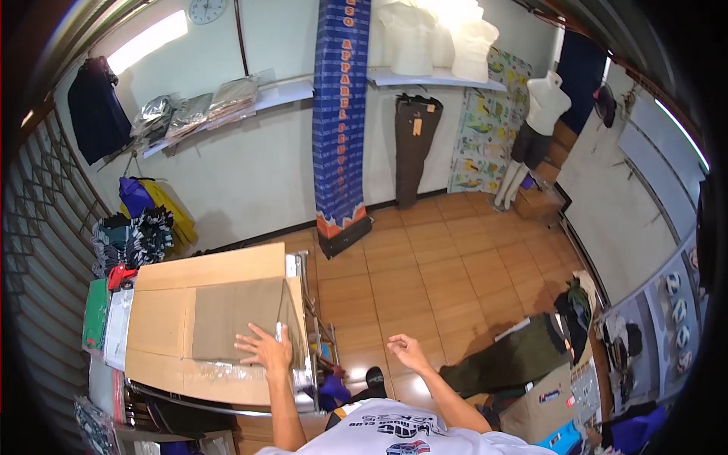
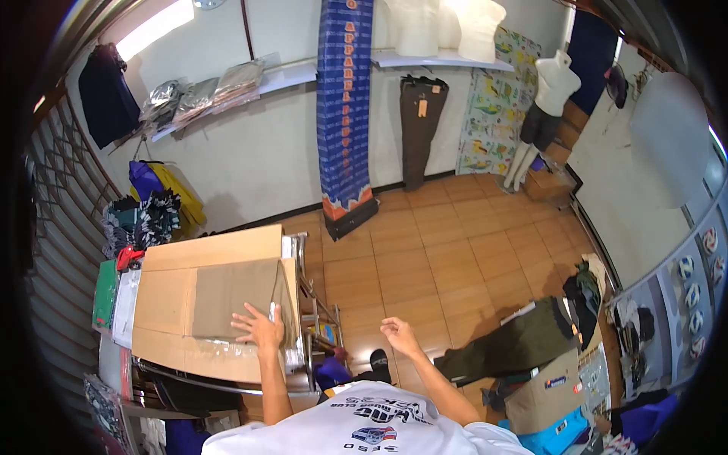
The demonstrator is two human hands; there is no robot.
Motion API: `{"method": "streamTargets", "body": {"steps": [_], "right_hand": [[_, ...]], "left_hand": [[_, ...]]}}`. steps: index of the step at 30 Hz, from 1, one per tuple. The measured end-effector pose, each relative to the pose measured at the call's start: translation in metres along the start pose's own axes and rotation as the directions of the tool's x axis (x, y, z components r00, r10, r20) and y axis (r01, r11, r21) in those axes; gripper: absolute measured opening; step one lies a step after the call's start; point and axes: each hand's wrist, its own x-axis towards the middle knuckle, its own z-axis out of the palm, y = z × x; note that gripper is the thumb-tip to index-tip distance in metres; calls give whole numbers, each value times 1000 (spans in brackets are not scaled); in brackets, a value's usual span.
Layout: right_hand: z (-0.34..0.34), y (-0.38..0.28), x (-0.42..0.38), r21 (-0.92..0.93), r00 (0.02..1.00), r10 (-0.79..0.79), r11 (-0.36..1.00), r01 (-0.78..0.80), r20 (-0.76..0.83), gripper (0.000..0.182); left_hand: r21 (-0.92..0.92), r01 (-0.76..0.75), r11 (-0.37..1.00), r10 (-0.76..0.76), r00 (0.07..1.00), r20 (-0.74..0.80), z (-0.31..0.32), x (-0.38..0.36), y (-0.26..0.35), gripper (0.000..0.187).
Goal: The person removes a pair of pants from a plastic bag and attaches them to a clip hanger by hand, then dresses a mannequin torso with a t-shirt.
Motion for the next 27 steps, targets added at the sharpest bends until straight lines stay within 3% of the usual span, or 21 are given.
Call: {"method": "streamTargets", "body": {"steps": [4,12,15,24,27], "right_hand": [[4,-51,57,-99,991,-74,991,85,115,26],[74,-150,154,-74,901,-211,964,257,378,27],[114,-189,180,-12,805,-338,919,393,489,27],[240,-252,247,207,454,-461,838,504,762,25],[280,-274,257,229,316,-468,788,571,825,23]], "left_hand": [[37,42,998,-42,999,-7,6,3,6,102],[22,63,998,-64,998,11,-6,3,14,104],[19,94,995,-94,995,-14,-7,3,14,104],[-54,143,988,-149,983,-111,-7,11,23,104],[-122,219,968,-233,964,-125,-22,17,34,102]]}}
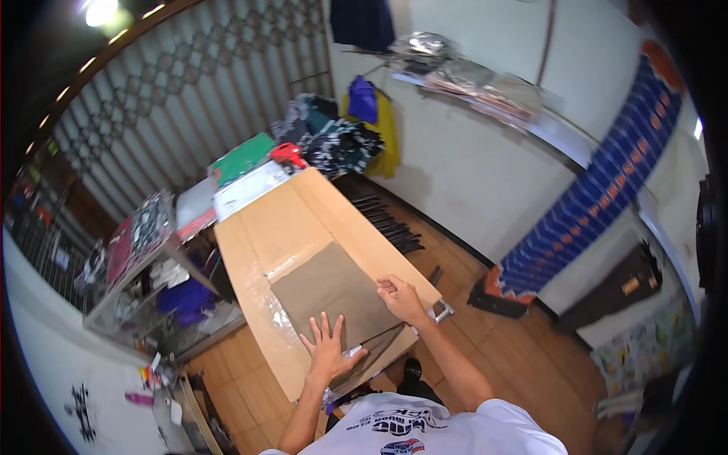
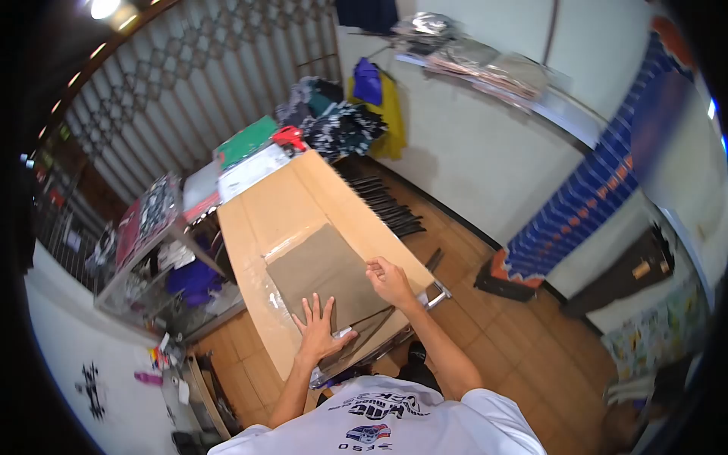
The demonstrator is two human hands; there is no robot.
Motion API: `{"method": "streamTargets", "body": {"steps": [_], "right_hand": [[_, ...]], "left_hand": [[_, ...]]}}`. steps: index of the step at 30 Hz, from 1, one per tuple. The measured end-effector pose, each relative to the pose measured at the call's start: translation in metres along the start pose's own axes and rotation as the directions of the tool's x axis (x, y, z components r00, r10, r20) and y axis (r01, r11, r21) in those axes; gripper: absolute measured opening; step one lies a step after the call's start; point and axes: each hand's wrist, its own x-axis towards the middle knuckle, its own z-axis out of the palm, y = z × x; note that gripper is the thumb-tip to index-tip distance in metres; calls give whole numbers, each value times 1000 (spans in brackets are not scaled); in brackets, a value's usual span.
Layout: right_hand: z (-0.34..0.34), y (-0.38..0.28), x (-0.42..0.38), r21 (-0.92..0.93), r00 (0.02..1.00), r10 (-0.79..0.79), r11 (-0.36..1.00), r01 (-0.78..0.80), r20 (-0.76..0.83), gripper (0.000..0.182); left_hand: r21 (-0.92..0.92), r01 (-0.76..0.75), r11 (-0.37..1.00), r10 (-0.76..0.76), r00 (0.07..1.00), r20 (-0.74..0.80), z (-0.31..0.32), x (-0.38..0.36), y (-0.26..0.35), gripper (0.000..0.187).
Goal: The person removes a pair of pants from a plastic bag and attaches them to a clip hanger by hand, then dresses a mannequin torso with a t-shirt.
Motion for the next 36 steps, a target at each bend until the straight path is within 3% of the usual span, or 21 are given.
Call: {"method": "streamTargets", "body": {"steps": [5,6,10,12,13,15,17,24,30,36], "right_hand": [[28,12,70,-92,955,-158,978,186,252,27],[34,10,81,-155,927,-189,956,249,323,29],[63,12,119,-127,807,-285,907,402,518,34],[78,19,128,-197,731,-388,795,574,561,36],[84,25,131,-171,706,-398,791,587,585,36],[89,31,132,-311,691,-327,714,628,645,37],[86,33,130,-336,694,-314,700,630,648,39],[72,31,116,-510,803,-200,680,527,562,46],[51,28,83,-608,856,-194,630,483,479,56],[42,18,43,-626,863,-198,615,479,465,64]], "left_hand": [[-121,228,966,-232,973,-16,5,6,24,93],[-175,290,941,-304,951,-58,16,7,30,90],[-335,468,818,-531,838,-126,33,5,80,88],[-357,537,765,-609,782,-129,44,7,97,89],[-369,571,733,-648,752,-122,47,7,102,91],[-360,613,703,-688,715,-127,55,11,98,93],[-368,576,730,-670,707,-224,66,16,87,92],[-273,582,766,-642,711,-286,56,34,32,90],[-155,529,834,-543,743,-391,30,69,-26,83],[-94,314,945,-323,847,-421,5,107,-89,76]]}}
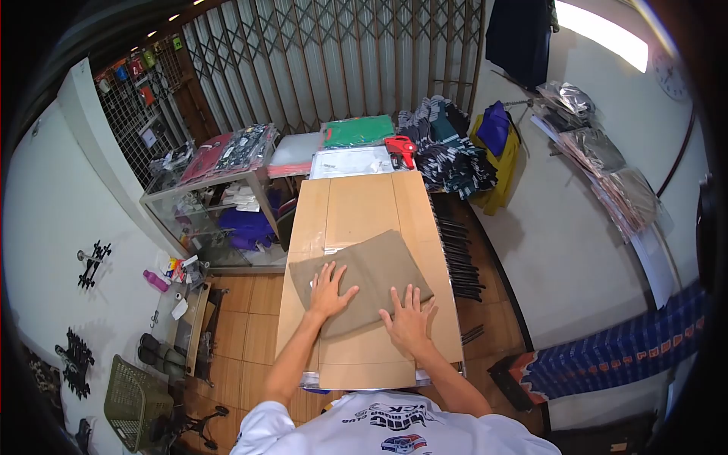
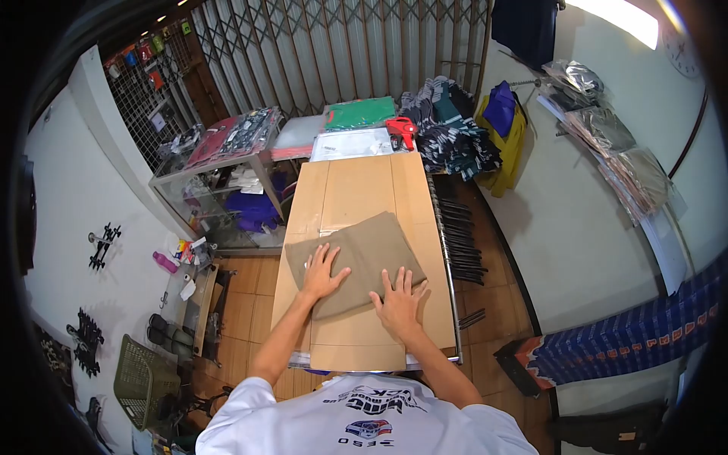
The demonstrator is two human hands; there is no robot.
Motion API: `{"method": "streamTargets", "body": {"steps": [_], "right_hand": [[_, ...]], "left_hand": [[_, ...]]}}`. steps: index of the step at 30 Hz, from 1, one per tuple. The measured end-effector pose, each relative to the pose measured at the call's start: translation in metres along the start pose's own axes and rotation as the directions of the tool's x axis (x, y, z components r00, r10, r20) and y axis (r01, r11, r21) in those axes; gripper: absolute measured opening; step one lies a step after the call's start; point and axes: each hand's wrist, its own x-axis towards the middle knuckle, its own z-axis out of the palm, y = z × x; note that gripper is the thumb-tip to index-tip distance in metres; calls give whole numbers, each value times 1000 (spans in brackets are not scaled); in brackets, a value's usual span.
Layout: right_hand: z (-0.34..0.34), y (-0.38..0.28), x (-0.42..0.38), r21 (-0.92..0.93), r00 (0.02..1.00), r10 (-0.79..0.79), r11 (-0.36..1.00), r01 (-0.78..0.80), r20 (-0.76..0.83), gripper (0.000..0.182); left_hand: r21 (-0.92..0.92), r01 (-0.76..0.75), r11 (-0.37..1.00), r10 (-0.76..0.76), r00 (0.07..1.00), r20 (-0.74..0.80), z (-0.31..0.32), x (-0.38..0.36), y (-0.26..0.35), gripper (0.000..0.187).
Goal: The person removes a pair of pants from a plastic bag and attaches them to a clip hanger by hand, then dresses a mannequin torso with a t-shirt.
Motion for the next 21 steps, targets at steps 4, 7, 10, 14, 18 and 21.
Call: {"method": "streamTargets", "body": {"steps": [4,7,10,14,18,21], "right_hand": [[12,-10,-18,-9,999,-22,1000,22,-23,61],[30,-10,-19,1,996,-57,998,57,-61,56],[38,-12,-15,-81,998,-27,996,23,-55,52],[43,-11,-12,-101,1000,1,995,-4,-30,53],[44,-12,-10,-67,999,11,998,-15,-49,53],[44,-14,-9,-63,998,20,998,-23,-52,52]], "left_hand": [[-41,-137,990,139,989,45,-1,33,-14,72],[-61,-197,979,200,978,52,1,49,-18,68],[-95,-220,971,225,973,44,6,59,-25,66],[-180,-219,959,211,975,-63,11,68,-27,57],[-148,-182,972,132,946,-295,37,95,-50,50],[-146,-2,989,-18,991,-135,29,103,-45,39]]}}
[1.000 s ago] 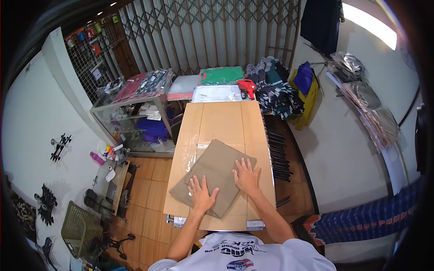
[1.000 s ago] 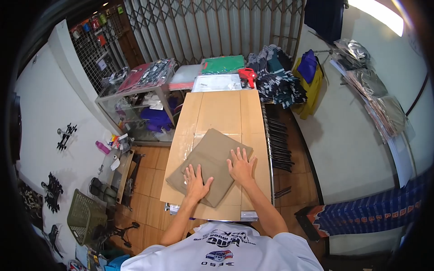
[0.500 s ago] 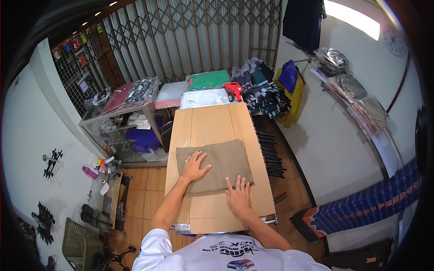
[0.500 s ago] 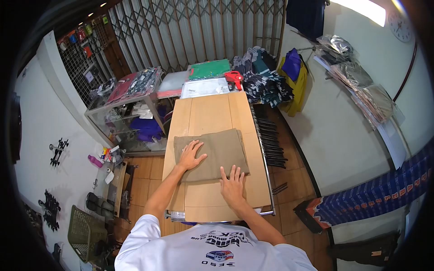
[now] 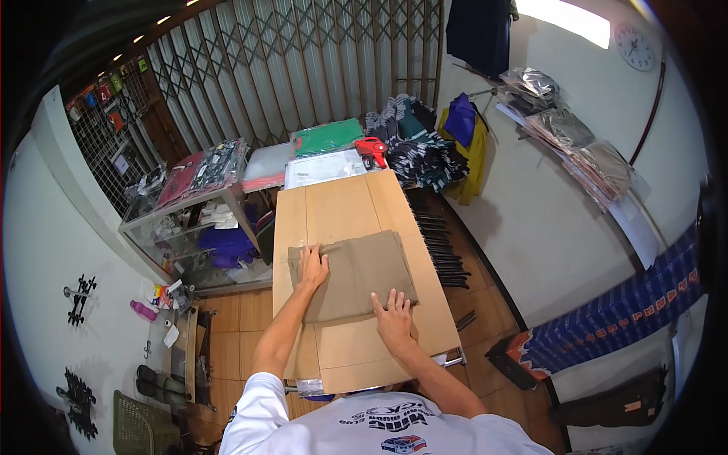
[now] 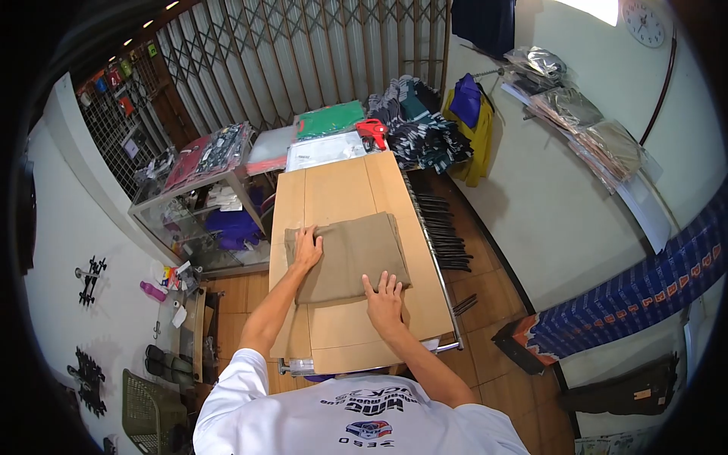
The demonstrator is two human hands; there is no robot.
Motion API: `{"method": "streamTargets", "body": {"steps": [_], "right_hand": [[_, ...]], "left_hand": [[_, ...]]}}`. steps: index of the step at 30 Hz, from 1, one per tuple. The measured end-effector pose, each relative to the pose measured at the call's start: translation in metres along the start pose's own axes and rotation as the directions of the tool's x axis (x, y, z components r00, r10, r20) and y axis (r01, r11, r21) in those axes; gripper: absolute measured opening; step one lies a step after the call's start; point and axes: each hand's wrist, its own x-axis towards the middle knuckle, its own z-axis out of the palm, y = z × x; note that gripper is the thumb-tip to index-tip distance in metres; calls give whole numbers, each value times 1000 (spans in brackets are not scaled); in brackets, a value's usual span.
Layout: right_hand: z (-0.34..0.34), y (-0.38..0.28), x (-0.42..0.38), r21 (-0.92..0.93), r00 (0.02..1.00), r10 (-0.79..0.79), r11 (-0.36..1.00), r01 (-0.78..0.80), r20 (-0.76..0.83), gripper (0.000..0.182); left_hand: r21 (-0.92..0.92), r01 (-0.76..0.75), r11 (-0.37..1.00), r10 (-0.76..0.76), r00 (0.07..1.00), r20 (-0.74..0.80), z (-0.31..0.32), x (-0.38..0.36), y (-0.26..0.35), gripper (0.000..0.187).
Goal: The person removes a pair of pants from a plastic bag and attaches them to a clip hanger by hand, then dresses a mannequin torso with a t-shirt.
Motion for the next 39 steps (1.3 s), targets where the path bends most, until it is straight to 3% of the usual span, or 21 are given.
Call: {"method": "streamTargets", "body": {"steps": [4,6,9,13,15,17,18,19,21,23,26,28,29,31,33,35,37,39], "right_hand": [[2,1,7,23,1000,18,1000,-18,-25,48],[5,3,15,35,998,19,999,-18,-54,48],[12,5,30,50,994,24,999,-19,-103,46],[13,4,49,115,986,79,991,-63,-148,48],[5,7,48,203,979,85,978,-47,-184,49],[-8,11,41,291,972,92,956,-25,-218,50],[-15,15,37,582,952,219,811,-56,-214,49],[-17,22,33,811,927,335,581,-65,-166,48],[-11,42,21,909,849,506,409,-78,-155,44],[-35,53,-3,932,773,611,355,-77,-169,44],[-59,76,-31,880,732,665,425,-211,-146,41],[-69,86,-44,934,684,723,306,-186,-101,40],[-72,88,-52,921,668,737,325,-215,-104,38],[-75,81,-56,899,672,727,379,-220,-142,40],[-85,61,-58,875,677,714,429,-223,-178,42],[-88,29,-56,701,801,553,664,-259,-229,45],[-73,3,-58,501,900,368,839,-213,-234,55],[-69,-34,-63,342,957,279,909,-237,-76,66]], "left_hand": [[41,-23,999,21,999,44,-13,8,11,27],[-164,-97,982,85,993,-76,-20,10,16,21],[-289,-106,951,85,993,-86,-39,2,36,22],[-384,-49,922,49,999,-10,-73,-19,67,22],[-405,-165,899,130,985,-113,-81,-35,75,21],[-438,-169,883,139,985,-100,-83,-56,75,21],[-472,-176,864,153,984,-88,-85,-67,75,20],[-486,-41,873,65,997,32,-99,-84,84,19],[-530,-256,809,216,967,-137,-103,-110,85,18],[-488,63,870,50,975,216,-136,-139,98,18],[-495,72,866,103,942,318,-154,-174,103,18],[-527,181,830,170,819,549,-160,-192,101,17],[-528,187,829,170,814,555,-162,-197,102,17],[-473,78,877,312,658,685,-165,-203,100,28],[-506,109,856,329,641,693,-163,-200,100,34],[-539,133,832,352,625,697,-155,-187,98,40],[-557,100,825,316,735,600,-135,-164,90,45],[-549,82,832,277,795,539,-117,-132,84,48]]}}
